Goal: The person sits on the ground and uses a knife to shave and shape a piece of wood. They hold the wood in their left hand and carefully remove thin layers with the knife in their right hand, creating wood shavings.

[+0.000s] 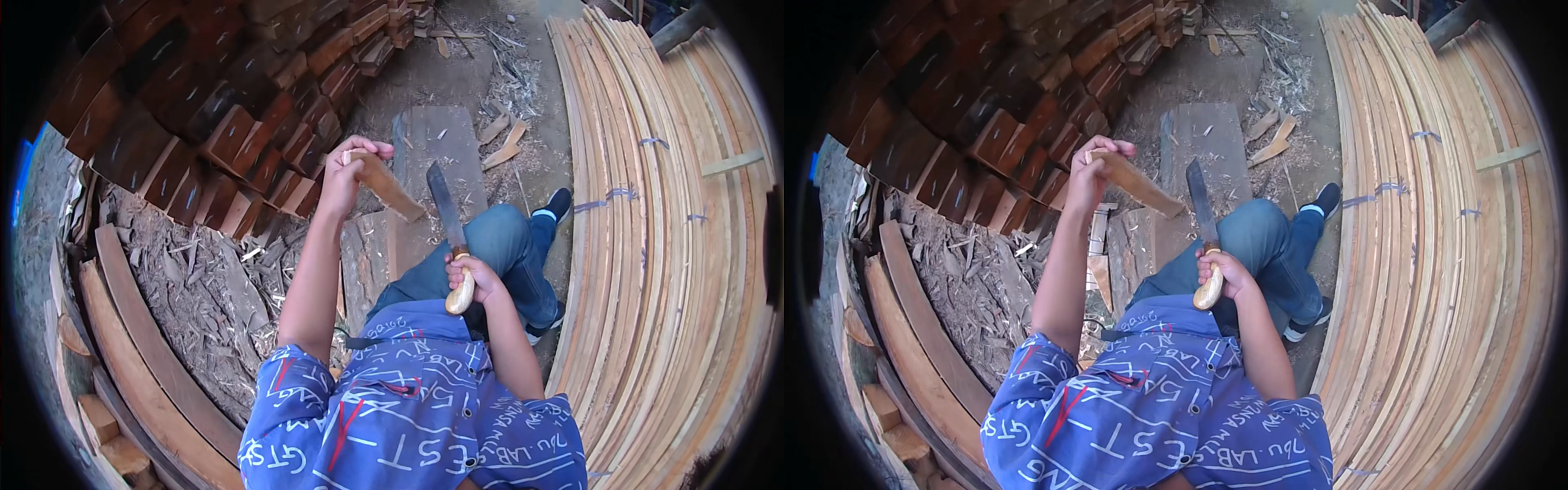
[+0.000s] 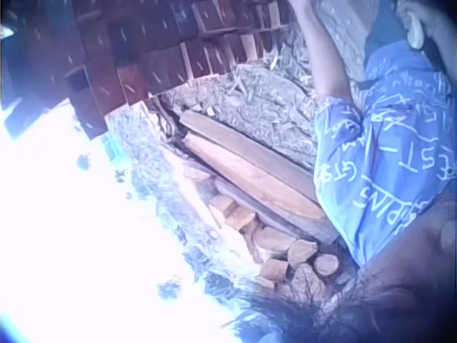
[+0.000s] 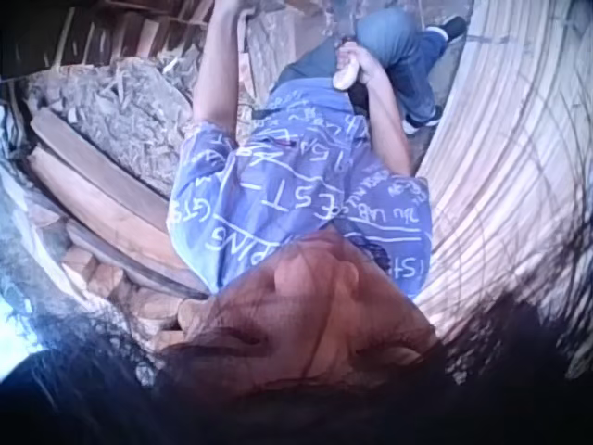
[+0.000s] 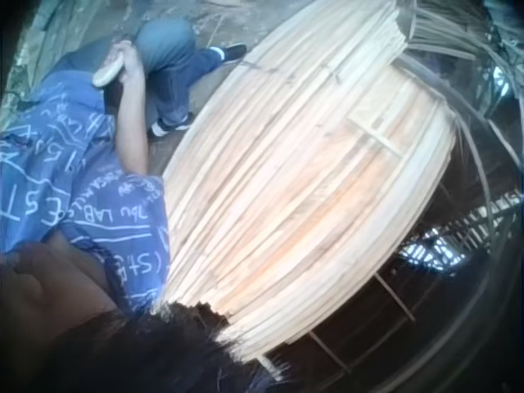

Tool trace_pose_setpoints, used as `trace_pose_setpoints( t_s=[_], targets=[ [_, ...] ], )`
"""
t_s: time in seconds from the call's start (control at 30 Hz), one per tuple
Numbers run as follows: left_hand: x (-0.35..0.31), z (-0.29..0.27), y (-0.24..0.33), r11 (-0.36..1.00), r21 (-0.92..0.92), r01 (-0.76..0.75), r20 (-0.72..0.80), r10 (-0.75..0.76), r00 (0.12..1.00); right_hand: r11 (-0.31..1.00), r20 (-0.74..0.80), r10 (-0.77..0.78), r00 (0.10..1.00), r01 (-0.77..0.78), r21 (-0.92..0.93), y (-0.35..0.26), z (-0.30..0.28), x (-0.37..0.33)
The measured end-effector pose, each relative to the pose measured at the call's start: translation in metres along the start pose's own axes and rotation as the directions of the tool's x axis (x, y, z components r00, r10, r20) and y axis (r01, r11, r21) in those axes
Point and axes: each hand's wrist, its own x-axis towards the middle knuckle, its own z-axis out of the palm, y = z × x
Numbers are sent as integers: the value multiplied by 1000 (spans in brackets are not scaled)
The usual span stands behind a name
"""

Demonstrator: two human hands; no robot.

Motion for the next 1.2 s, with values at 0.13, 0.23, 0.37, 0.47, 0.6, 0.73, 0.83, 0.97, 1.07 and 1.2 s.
trace_pose_setpoints(
  t_s=[0.13,0.23,0.37,0.47,0.6,0.73,0.83,0.97,1.07,1.2],
  targets=[
    [11,1,0,997,-49,57,52,-54,997,997,-64,-9,998,4,-82,3,10,-3],
    [17,2,1,999,-27,37,72,-35,997,984,-163,-57,985,28,-176,7,24,-3],
    [26,11,-3,999,11,-49,54,48,997,933,-231,-161,959,72,-352,9,33,0],
    [28,10,-7,996,47,-82,8,81,997,898,-230,-190,955,75,-433,8,34,7],
    [22,11,-11,986,109,-130,6,130,992,802,-160,-176,971,47,-595,-2,45,12],
    [9,19,-3,988,3,-154,42,154,987,725,-63,-214,975,115,-679,-21,78,26],
    [1,18,-9,987,-45,-153,2,153,988,724,-95,-254,962,124,-679,-28,95,52],
    [-13,18,-19,967,66,-244,-85,249,965,598,-158,-270,950,37,-801,-26,92,91],
    [-18,9,-14,961,82,-265,-112,273,955,666,-192,-204,960,-8,-746,-27,103,97],
    [-37,10,-18,959,124,-253,-193,274,942,558,-125,-336,934,90,-825,-31,118,94]
  ],
)
